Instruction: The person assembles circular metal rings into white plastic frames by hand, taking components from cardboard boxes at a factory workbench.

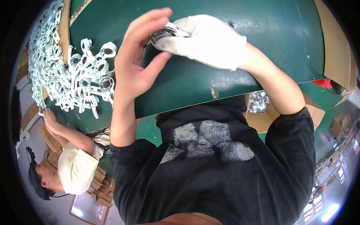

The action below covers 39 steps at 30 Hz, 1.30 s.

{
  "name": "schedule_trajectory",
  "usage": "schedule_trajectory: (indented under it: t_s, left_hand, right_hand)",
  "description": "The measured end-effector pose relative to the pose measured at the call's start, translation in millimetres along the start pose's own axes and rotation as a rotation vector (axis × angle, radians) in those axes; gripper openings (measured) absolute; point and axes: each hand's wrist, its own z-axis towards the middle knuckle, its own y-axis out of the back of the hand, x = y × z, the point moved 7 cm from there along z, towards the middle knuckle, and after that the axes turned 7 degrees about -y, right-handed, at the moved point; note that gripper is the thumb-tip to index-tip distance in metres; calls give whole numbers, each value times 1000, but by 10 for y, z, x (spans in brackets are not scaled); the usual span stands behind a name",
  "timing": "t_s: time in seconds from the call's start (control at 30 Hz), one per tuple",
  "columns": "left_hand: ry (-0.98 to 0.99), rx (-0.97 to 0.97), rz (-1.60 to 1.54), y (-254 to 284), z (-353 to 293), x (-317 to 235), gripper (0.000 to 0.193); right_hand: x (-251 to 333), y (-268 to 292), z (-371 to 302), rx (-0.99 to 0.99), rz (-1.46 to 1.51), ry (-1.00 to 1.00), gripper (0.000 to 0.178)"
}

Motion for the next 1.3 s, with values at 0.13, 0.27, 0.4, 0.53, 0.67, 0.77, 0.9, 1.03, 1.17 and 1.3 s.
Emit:
schedule_trajectory:
  t_s: [0.13, 0.27, 0.4, 0.53, 0.67, 0.77, 0.9, 1.03, 1.17, 1.3]
  left_hand:
    - [242, -92, -501, -105, -112, 189, 50]
    - [172, -113, -459, -39, -100, 227, 32]
    - [275, -54, -340, -28, 72, 204, 25]
    - [395, 130, 13, 444, 562, 289, 25]
    - [531, -230, 56, 1401, 1084, 714, 32]
    - [587, -167, 912, 1588, 1281, 537, 40]
    - [291, 411, 1295, 1346, 672, 388, 39]
    - [485, 689, 1121, 996, 63, 75, 43]
    - [461, 628, 1135, 1024, 2, 41, 28]
    - [279, 253, 930, 1018, 277, -149, 26]
  right_hand:
    - [71, -6, -30, -186, -66, 247, 34]
    - [184, -52, -90, -239, -368, 214, 33]
    - [105, 22, -98, -273, -410, 220, 38]
    - [135, 116, -15, -207, -390, 42, 45]
    - [136, 126, 84, -285, -234, 140, 37]
    - [168, 131, 47, -240, -274, 96, 37]
    - [184, 110, 30, -236, -366, 97, 37]
    - [160, 77, 10, -157, -413, -16, 36]
    - [226, 53, 1, -155, -441, 16, 34]
    - [323, 79, -46, -218, -327, 101, 36]
